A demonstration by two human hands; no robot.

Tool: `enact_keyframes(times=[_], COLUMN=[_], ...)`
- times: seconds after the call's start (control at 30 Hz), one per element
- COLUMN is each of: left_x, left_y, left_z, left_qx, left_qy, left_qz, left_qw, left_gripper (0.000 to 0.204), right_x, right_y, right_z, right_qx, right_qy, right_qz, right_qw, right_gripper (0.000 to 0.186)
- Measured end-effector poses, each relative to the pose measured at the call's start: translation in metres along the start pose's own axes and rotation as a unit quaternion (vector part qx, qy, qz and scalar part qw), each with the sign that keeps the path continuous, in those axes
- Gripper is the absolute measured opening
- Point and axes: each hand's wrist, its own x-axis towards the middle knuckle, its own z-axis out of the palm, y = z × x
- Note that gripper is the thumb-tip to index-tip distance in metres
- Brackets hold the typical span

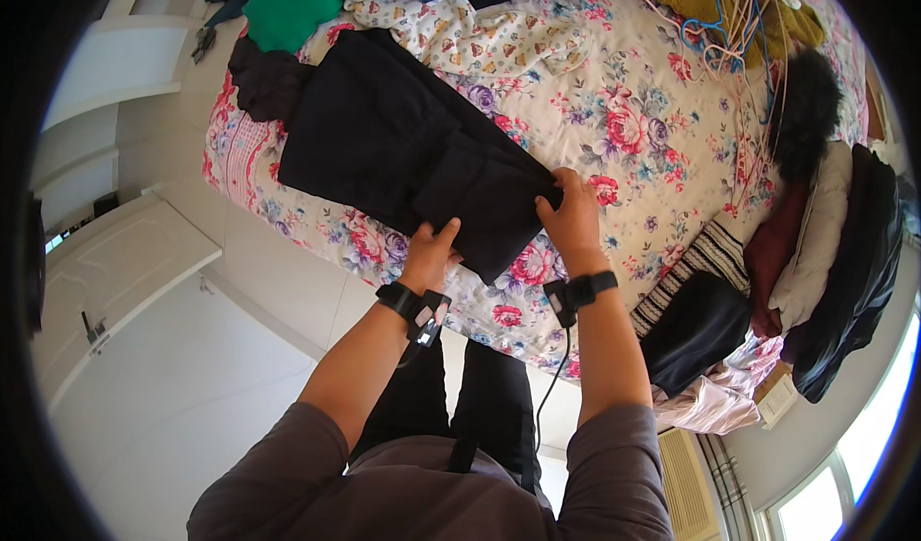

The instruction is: The person picks up a pair of black trousers from a bed, spreads them out, and folds them into a rectangular shape before placing them on a stack of folded items.

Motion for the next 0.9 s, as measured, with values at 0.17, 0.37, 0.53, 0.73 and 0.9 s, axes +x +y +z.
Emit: enact_keyframes(times=[0.17, 0.37, 0.53, 0.73, 0.9], left_x=[-0.039, -0.004, 0.034, 0.039, 0.033], left_y=[0.005, 0.085, 0.06, 0.065, 0.128], left_z=[-0.009, -0.039, -0.061, -0.067, -0.099], left_qx=[0.301, 0.559, 0.648, 0.65, 0.425], left_qy=[0.111, 0.173, 0.141, 0.099, 0.035], left_qz=[0.379, 0.549, 0.468, 0.439, 0.579], left_qw=[0.868, 0.597, 0.584, 0.613, 0.695], left_gripper=[0.03, 0.038, 0.058, 0.059, 0.037], right_x=[-0.031, -0.04, -0.031, -0.025, -0.036], right_y=[-0.049, -0.069, -0.055, -0.062, -0.091], right_z=[0.007, 0.056, 0.075, 0.078, 0.057], right_qx=[-0.063, -0.136, -0.188, -0.19, -0.125], right_qy=[0.081, -0.01, -0.041, -0.057, -0.01], right_qz=[-0.168, -0.178, -0.186, -0.181, -0.164], right_qw=[0.98, 0.975, 0.963, 0.963, 0.978], right_gripper=[0.053, 0.072, 0.069, 0.07, 0.066])
